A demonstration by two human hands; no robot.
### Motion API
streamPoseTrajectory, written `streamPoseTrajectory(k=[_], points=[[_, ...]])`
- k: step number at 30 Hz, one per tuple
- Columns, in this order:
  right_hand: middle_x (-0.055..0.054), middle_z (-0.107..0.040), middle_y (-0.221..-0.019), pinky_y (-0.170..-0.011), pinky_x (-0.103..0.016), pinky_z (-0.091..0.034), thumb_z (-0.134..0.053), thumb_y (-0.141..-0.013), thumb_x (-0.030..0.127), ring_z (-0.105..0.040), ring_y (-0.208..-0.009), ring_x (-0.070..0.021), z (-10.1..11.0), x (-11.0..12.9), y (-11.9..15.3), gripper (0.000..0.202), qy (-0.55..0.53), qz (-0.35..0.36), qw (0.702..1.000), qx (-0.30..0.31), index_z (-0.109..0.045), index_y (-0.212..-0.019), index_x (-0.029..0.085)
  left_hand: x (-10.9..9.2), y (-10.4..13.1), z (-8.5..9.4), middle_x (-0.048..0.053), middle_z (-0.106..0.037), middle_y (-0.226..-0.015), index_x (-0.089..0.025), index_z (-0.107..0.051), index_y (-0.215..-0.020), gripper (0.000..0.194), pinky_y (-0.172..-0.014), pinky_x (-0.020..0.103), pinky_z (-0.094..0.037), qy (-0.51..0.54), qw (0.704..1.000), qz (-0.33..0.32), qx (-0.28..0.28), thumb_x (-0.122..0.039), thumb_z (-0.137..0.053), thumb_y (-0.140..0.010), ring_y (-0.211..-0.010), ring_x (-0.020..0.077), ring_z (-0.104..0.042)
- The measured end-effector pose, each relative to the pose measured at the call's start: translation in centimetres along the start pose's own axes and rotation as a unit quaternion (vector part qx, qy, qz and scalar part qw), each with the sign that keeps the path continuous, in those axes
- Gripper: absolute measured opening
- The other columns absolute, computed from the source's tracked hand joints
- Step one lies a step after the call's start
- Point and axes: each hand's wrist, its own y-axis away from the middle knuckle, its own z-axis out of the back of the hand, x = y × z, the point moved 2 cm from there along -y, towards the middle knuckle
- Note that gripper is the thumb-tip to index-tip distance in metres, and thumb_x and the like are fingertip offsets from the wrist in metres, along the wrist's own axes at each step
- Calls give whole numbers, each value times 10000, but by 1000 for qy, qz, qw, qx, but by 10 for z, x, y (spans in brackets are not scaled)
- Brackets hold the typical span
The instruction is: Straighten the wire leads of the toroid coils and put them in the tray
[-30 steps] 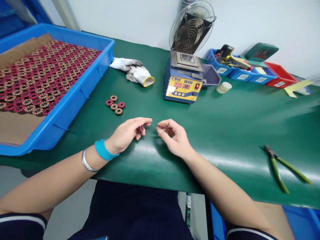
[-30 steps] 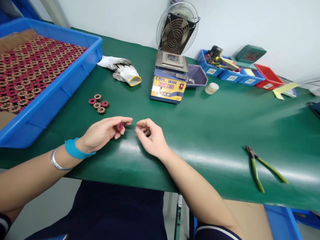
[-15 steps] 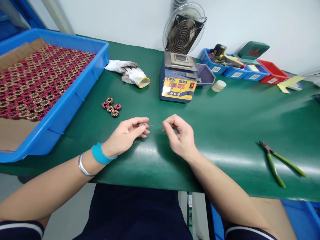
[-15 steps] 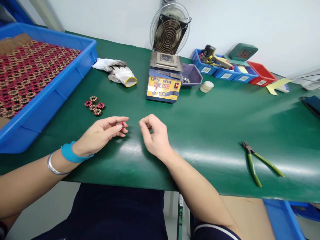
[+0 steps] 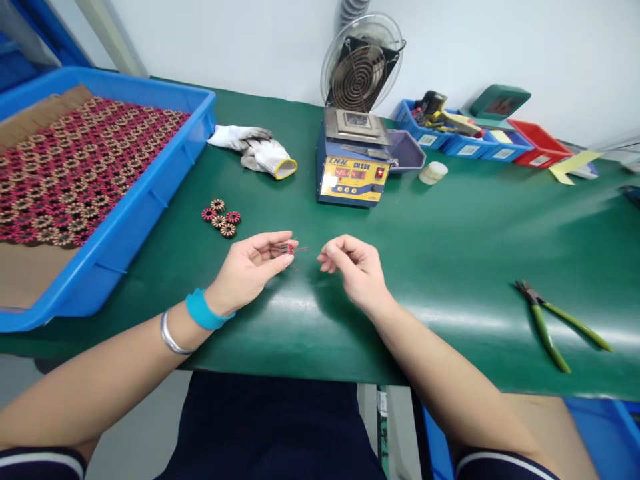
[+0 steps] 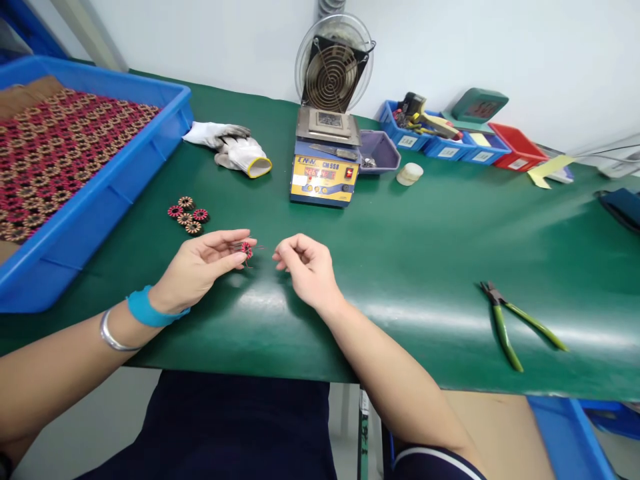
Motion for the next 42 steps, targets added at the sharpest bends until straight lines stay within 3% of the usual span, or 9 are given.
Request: streamPoseTrajectory(k=[5,9,12,17,24,31,36,39,42], points=[[14,-592,-608,-488,-215,-418,-667,-776,516,-519,-503,-85,-17,-3,7,371,10,-46,991,124,-585,-695,164,4,0,0,122,-747,-1023,-104,-679,-1052,441,-877,366,-575,-14,999,-33,4,-220,-804,-646,-946,219,-697],[8,-621,-619,-501,-225,-433,-641,-795,530,-517,-481,-81,-4,-4,-1,379,-37,-23,999,16,-578,-684,173,3,3,-1,135,-742,-1034,-99,-675,-1068,441,-797,341,-593,-48,998,-45,2,-231,-792,-663,-925,222,-698],[-11,-643,-685,-605,-263,-485,-642,-812,481,-582,-601,-120,2,-2,-2,316,-5,32,997,-68,-604,-711,184,4,6,-3,141,-737,-1051,-103,-678,-1092,464,-738,314,-593,-79,996,-45,11,-241,-795,-665,-940,237,-698],[-46,-637,-902,-873,-352,-488,-660,-813,305,-610,-900,-176,-12,-3,2,127,93,135,986,-31,-641,-750,196,6,9,-7,138,-731,-1072,-106,-679,-1104,466,-698,289,-590,-89,995,-48,17,-241,-790,-672,-965,243,-695],[-49,-616,-839,-768,-327,-510,-596,-836,265,-605,-812,-164,3,-7,-2,150,60,144,980,-123,-571,-706,193,1,4,-4,95,-756,-949,-113,-718,-981,447,-785,314,-581,45,996,47,-54,-255,-861,-582,-855,189,-700],[-51,-681,-865,-743,-329,-527,-667,-777,239,-639,-788,-171,-27,0,9,133,202,244,948,-36,-608,-891,204,7,2,-8,48,-742,-847,-123,-635,-742,334,-759,261,-537,151,982,104,-39,-196,-875,-521,-779,132,-683],[-36,-688,-797,-690,-303,-539,-630,-732,204,-639,-700,-147,-27,-4,6,90,144,188,971,-28,-618,-820,188,7,2,-9,-4,-658,-658,-153,-537,-668,354,-654,263,-505,57,996,61,-3,-273,-850,-554,-653,128,-633],[-33,-708,-785,-672,-283,-560,-717,-686,280,-665,-691,-144,-25,-6,4,186,19,67,995,74,-637,-818,175,2,1,-4,-58,-493,-534,-170,-474,-594,383,-493,214,-352,-88,995,5,49,-362,-805,-608,-502,75,-441],[-23,-706,-740,-626,-267,-557,-811,-604,323,-653,-625,-127,-25,-6,6,297,-67,-37,981,179,-656,-797,158,-4,2,-1,-77,-333,-471,-185,-369,-507,454,-467,222,-228,-200,968,-61,138,-403,-726,-684,-476,64,-279]])
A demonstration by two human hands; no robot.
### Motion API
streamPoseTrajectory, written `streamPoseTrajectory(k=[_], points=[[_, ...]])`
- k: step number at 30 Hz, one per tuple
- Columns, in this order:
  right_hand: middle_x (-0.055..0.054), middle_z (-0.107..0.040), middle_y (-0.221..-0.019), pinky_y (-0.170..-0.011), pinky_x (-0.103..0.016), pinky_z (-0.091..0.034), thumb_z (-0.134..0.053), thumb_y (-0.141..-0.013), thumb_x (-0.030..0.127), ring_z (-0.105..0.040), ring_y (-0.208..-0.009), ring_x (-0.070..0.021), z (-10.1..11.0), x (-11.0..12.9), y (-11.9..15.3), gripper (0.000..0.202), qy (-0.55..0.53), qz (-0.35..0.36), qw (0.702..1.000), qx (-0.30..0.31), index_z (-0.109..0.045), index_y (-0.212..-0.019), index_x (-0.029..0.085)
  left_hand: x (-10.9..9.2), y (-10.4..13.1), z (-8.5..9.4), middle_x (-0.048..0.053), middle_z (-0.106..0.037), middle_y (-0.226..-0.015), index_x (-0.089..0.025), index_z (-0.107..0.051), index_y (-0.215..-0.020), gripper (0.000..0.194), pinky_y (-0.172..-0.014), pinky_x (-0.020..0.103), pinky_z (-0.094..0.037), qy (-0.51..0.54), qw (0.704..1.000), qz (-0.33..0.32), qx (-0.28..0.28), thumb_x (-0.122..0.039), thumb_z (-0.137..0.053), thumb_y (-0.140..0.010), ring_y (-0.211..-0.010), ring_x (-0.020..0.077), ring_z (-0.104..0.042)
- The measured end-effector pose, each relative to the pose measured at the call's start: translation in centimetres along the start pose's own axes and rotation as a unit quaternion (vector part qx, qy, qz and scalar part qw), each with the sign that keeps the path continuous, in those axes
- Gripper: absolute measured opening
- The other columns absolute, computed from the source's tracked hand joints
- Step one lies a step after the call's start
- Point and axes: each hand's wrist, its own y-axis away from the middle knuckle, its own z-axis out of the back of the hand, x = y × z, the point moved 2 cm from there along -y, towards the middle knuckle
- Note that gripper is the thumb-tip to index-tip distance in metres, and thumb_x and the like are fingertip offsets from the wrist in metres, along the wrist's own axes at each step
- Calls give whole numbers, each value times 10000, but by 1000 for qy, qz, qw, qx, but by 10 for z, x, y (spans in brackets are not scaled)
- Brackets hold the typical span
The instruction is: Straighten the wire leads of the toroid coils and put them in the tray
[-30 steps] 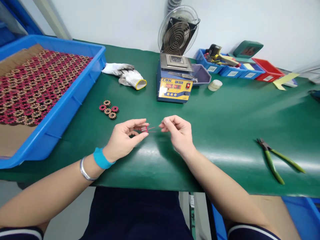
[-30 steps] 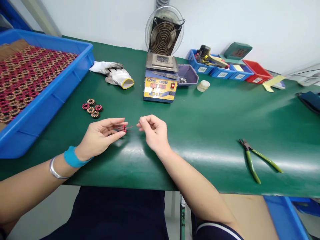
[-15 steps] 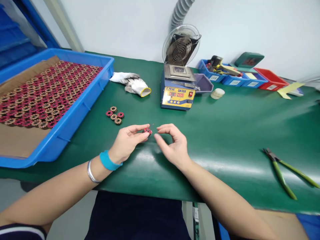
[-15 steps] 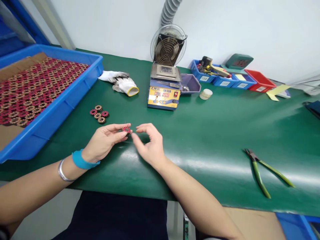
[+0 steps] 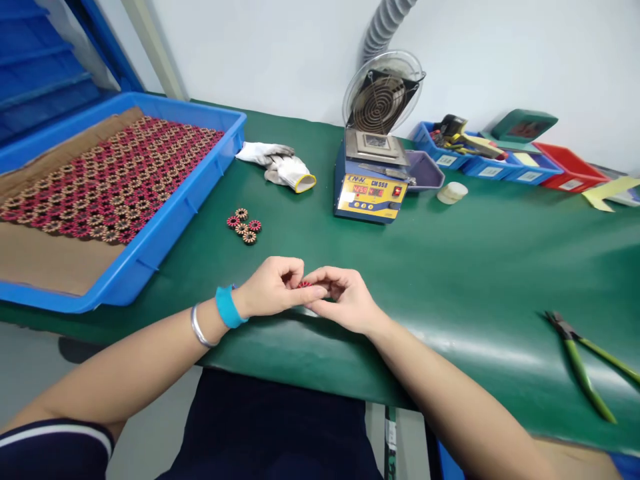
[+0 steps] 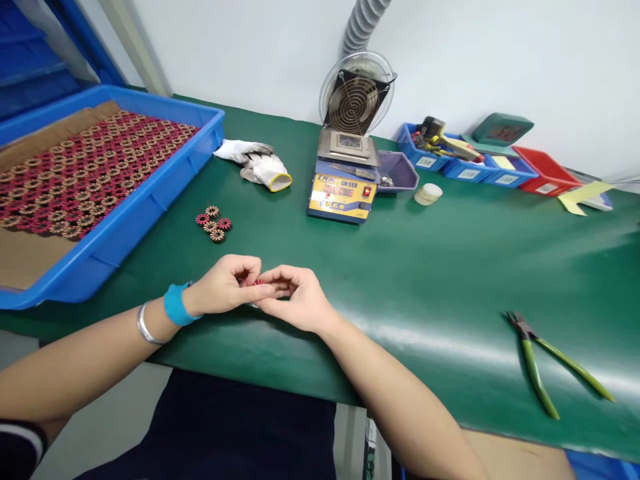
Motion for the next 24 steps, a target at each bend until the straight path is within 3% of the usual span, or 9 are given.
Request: streamPoseTrajectory(k=[5,8,10,13,15,19,24], points=[[36,-635,-606,-561,-214,-516,-876,-529,297,-581,-529,-73,1,1,3,328,-60,-72,992,88,-643,-700,143,-11,7,0,-46,-291,-476,-187,-311,-480,454,-493,269,-217,-107,984,-110,89,-333,-530,-851,-474,91,-240],[40,-631,-601,-567,-209,-513,-875,-533,292,-575,-525,-63,2,2,5,322,-65,-92,986,124,-643,-696,139,-22,13,3,-24,-321,-480,-189,-339,-468,442,-512,294,-236,-132,976,-140,98,-297,-483,-871,-471,105,-256],[22,-649,-623,-562,-217,-518,-856,-568,317,-583,-528,-69,2,3,6,320,-49,-101,984,135,-663,-740,129,-28,16,11,-19,-290,-470,-196,-313,-447,501,-499,305,-229,-118,984,-124,41,-378,-508,-871,-464,111,-244],[8,-650,-614,-522,-218,-511,-834,-608,355,-573,-505,-70,5,3,8,334,-27,-102,985,134,-676,-776,113,-26,17,30,-14,-266,-480,-206,-298,-458,569,-486,313,-216,-49,985,-101,-127,-530,-529,-866,-468,121,-251],[8,-648,-604,-503,-214,-505,-836,-606,369,-567,-495,-68,8,4,7,345,-31,-88,988,125,-674,-772,113,-19,15,38,-15,-271,-484,-207,-313,-472,570,-489,314,-217,-10,974,-109,-196,-550,-543,-865,-476,123,-258],[18,-656,-601,-507,-208,-512,-849,-587,347,-579,-489,-67,14,3,4,333,-55,-70,992,94,-666,-756,126,-5,3,42,-21,-307,-490,-194,-336,-479,551,-494,298,-222,-48,974,-93,-201,-503,-546,-884,-483,109,-270],[10,-707,-732,-665,-225,-568,-869,-546,280,-667,-637,-88,19,16,11,363,-88,3,996,-28,-666,-820,154,-9,-1,51,-43,-435,-489,-187,-492,-536,344,-520,246,-292,-155,963,-66,-210,-326,-708,-765,-500,94,-371]])
